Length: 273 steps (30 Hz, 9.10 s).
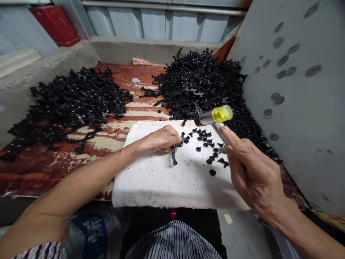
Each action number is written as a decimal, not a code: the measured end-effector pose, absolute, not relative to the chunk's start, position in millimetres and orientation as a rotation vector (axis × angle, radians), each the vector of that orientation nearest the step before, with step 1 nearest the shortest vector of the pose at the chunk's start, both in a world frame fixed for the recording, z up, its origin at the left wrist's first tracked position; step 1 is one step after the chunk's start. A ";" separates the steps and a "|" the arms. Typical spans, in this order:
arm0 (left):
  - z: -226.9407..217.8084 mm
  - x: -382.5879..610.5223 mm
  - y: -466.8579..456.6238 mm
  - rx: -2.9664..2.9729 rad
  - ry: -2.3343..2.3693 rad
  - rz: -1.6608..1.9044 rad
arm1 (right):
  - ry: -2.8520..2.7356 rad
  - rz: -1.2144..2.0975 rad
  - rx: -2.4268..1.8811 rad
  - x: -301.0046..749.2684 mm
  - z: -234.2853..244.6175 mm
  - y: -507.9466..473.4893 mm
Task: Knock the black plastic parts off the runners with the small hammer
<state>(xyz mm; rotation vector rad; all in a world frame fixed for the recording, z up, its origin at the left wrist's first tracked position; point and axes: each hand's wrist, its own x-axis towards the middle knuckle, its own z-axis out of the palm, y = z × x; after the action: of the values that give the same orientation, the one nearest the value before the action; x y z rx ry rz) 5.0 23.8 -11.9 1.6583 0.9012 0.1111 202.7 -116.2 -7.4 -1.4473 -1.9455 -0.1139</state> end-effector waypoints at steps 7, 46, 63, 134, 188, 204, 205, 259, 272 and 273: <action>-12.4 6.8 22.0 1.656 0.966 0.137 | -1.952 0.034 -1.558 205.4 -15.0 -115.5; 20.5 16.5 -25.9 2.357 0.521 0.096 | -1.249 1.377 -1.535 189.1 8.8 -102.2; -3.3 16.7 -25.8 1.025 0.787 0.241 | -1.075 1.312 -1.431 179.3 2.5 -109.5; -11.1 51.7 -0.8 1.277 1.186 0.364 | -1.903 -0.166 -1.530 223.5 -16.6 -150.3; -10.1 48.7 -28.1 1.701 0.636 -0.064 | -1.132 0.735 -1.666 233.9 -55.4 -188.6; -10.0 47.5 -28.4 1.724 0.646 -0.105 | -1.360 0.533 -1.684 236.1 -58.6 -189.5; -9.7 47.8 -28.1 1.728 0.648 -0.113 | -1.426 0.470 -1.673 235.3 -55.6 -189.6; 11.8 -4.0 -42.8 2.570 1.030 0.145 | -1.227 0.501 -1.665 228.8 -68.0 -195.1; 11.6 34.3 -6.3 2.656 0.670 -0.072 | -1.221 0.501 -1.651 227.8 -65.8 -191.4; 12.4 35.0 -6.4 2.571 0.722 -0.031 | -1.230 0.495 -1.644 228.0 -66.3 -191.8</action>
<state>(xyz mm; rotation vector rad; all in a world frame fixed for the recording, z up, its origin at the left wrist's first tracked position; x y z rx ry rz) 35.0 -6.4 12.4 2.5711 0.7222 -0.0305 228.0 -191.8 -66.3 -1.6440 -1.2301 0.4952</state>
